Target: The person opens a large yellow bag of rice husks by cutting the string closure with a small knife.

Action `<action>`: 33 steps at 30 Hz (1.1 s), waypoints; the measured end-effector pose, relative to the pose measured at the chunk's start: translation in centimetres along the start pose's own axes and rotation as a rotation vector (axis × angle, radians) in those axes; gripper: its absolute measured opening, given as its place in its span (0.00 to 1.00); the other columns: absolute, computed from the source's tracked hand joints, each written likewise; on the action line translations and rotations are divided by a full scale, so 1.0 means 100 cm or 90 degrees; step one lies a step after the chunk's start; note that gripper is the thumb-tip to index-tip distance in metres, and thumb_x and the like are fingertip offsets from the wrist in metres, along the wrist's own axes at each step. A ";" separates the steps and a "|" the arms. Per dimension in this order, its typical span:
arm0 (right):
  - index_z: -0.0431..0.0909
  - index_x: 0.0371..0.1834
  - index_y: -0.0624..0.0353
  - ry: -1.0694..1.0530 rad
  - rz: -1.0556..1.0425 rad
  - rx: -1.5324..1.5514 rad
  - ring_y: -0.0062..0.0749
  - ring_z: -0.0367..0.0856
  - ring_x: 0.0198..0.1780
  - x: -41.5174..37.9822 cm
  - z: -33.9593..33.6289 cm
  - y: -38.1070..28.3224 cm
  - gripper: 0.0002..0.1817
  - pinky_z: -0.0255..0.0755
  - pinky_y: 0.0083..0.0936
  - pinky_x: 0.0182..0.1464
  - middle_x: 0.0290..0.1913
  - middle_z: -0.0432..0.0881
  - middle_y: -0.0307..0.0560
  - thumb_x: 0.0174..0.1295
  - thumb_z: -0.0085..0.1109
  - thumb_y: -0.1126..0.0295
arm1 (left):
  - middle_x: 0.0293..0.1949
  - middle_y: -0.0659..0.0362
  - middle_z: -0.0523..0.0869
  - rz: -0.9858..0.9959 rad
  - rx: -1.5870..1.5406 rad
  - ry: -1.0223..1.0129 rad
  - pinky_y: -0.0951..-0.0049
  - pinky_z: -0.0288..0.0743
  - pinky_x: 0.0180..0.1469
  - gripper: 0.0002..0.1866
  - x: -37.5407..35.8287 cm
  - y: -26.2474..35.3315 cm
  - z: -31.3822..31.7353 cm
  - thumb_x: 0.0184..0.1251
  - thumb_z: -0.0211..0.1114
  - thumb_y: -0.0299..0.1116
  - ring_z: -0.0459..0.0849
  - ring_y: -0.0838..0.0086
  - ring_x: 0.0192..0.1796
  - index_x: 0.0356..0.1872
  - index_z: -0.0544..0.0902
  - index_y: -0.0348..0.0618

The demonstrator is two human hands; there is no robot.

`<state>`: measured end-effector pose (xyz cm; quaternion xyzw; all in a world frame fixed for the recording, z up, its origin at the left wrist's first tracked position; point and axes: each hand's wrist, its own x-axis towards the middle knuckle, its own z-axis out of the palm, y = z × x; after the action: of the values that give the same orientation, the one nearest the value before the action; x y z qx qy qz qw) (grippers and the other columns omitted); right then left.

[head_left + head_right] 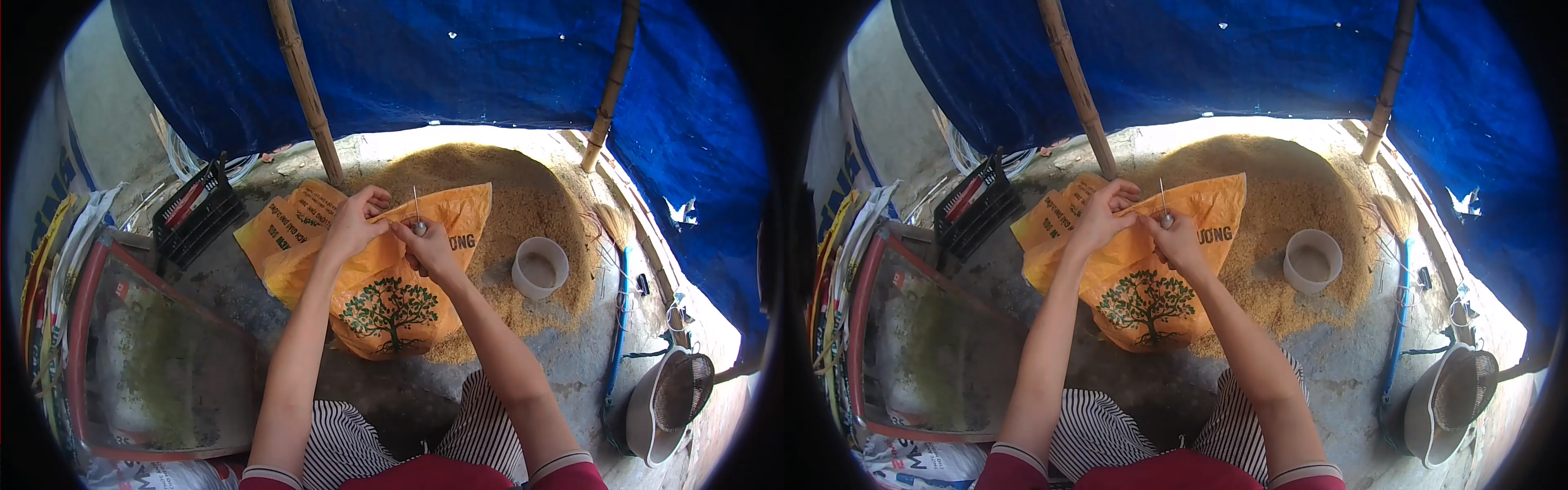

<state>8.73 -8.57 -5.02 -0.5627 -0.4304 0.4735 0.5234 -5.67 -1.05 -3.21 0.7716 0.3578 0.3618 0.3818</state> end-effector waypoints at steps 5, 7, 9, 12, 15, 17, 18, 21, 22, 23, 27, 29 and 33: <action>0.74 0.35 0.59 -0.006 0.019 0.027 0.16 0.64 0.10 0.005 -0.002 0.005 0.11 0.51 0.18 0.10 0.13 0.67 0.34 0.59 0.60 0.63 | 0.40 0.56 0.82 -0.001 0.008 0.002 0.75 0.76 0.44 0.20 -0.002 0.002 -0.002 0.48 0.66 0.19 0.81 0.74 0.39 0.46 0.76 0.36; 0.74 0.35 0.59 -0.014 0.043 0.019 0.16 0.63 0.10 0.002 -0.006 0.001 0.10 0.50 0.18 0.10 0.12 0.67 0.34 0.59 0.60 0.64 | 0.40 0.56 0.82 -0.009 0.006 0.003 0.75 0.76 0.44 0.20 -0.001 0.003 -0.002 0.48 0.66 0.19 0.81 0.74 0.40 0.46 0.76 0.36; 0.76 0.33 0.60 -0.013 0.039 -0.008 0.18 0.65 0.10 0.001 -0.010 -0.001 0.09 0.54 0.18 0.10 0.13 0.70 0.36 0.57 0.57 0.65 | 0.40 0.56 0.82 -0.009 0.013 0.003 0.75 0.76 0.44 0.20 0.000 0.003 -0.001 0.48 0.66 0.19 0.81 0.74 0.40 0.46 0.76 0.36; 0.76 0.31 0.59 -0.013 0.034 -0.033 0.18 0.65 0.10 0.001 -0.016 0.001 0.09 0.53 0.18 0.09 0.12 0.69 0.36 0.57 0.56 0.65 | 0.40 0.56 0.82 -0.003 0.013 0.006 0.75 0.76 0.44 0.20 0.001 0.001 -0.001 0.48 0.66 0.19 0.81 0.74 0.40 0.46 0.76 0.36; 0.76 0.30 0.60 0.011 0.061 -0.037 0.18 0.65 0.10 0.000 -0.018 -0.006 0.10 0.54 0.18 0.10 0.12 0.70 0.36 0.58 0.57 0.64 | 0.40 0.56 0.82 -0.002 0.002 0.009 0.75 0.76 0.44 0.20 0.001 0.000 -0.001 0.48 0.66 0.19 0.81 0.74 0.39 0.46 0.77 0.36; 0.77 0.33 0.60 0.023 0.020 -0.048 0.16 0.65 0.10 0.003 -0.018 -0.004 0.11 0.53 0.18 0.10 0.13 0.70 0.35 0.58 0.58 0.63 | 0.40 0.56 0.82 -0.004 0.000 0.011 0.75 0.76 0.44 0.20 0.000 0.000 -0.002 0.48 0.66 0.19 0.81 0.74 0.39 0.45 0.77 0.36; 0.78 0.37 0.60 0.037 -0.021 -0.059 0.15 0.64 0.10 0.005 -0.017 -0.002 0.12 0.53 0.18 0.10 0.14 0.70 0.34 0.59 0.59 0.63 | 0.39 0.56 0.82 0.000 0.007 0.012 0.75 0.76 0.44 0.19 0.000 -0.001 -0.001 0.48 0.66 0.19 0.81 0.74 0.39 0.45 0.77 0.36; 0.80 0.36 0.60 0.077 -0.170 -0.160 0.16 0.64 0.10 0.017 -0.010 0.016 0.11 0.53 0.19 0.10 0.13 0.71 0.35 0.59 0.59 0.63 | 0.39 0.56 0.82 0.000 0.010 0.007 0.75 0.76 0.44 0.19 -0.001 0.002 0.001 0.48 0.66 0.19 0.81 0.75 0.38 0.45 0.77 0.36; 0.80 0.36 0.60 0.079 -0.169 -0.159 0.16 0.64 0.10 0.020 -0.009 0.019 0.11 0.53 0.19 0.10 0.13 0.71 0.35 0.59 0.59 0.63 | 0.39 0.57 0.82 -0.006 0.006 0.004 0.76 0.76 0.44 0.19 -0.001 0.003 0.001 0.48 0.66 0.19 0.81 0.75 0.38 0.45 0.77 0.36; 0.80 0.36 0.60 0.082 -0.165 -0.152 0.16 0.64 0.09 0.022 -0.008 0.022 0.12 0.53 0.18 0.10 0.13 0.70 0.35 0.59 0.59 0.62 | 0.39 0.57 0.82 -0.006 0.007 0.003 0.76 0.76 0.44 0.19 -0.001 0.002 0.001 0.48 0.66 0.19 0.81 0.75 0.38 0.45 0.77 0.36; 0.80 0.37 0.60 0.035 -0.028 -0.070 0.16 0.62 0.09 0.011 -0.011 0.006 0.13 0.52 0.18 0.10 0.11 0.69 0.35 0.59 0.60 0.61 | 0.38 0.57 0.82 0.001 -0.002 0.004 0.76 0.76 0.43 0.19 -0.002 0.002 0.000 0.48 0.66 0.19 0.80 0.76 0.38 0.45 0.77 0.36; 0.80 0.35 0.62 0.027 0.010 -0.053 0.17 0.64 0.09 0.009 -0.014 0.001 0.12 0.53 0.19 0.10 0.12 0.70 0.37 0.57 0.61 0.62 | 0.38 0.57 0.82 -0.004 -0.010 0.001 0.76 0.75 0.43 0.19 -0.003 0.004 0.000 0.48 0.66 0.19 0.80 0.76 0.38 0.45 0.77 0.36; 0.80 0.35 0.59 0.018 0.071 -0.045 0.15 0.62 0.09 0.004 -0.014 -0.006 0.13 0.51 0.18 0.10 0.11 0.68 0.36 0.59 0.60 0.60 | 0.38 0.57 0.82 -0.009 0.014 0.000 0.75 0.75 0.43 0.19 -0.001 0.003 0.002 0.48 0.66 0.19 0.80 0.75 0.38 0.45 0.77 0.36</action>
<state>10.21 -8.38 -4.44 -0.6106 -0.4075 0.4782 0.4822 -5.49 -1.34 -3.05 0.7733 0.3674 0.3552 0.3754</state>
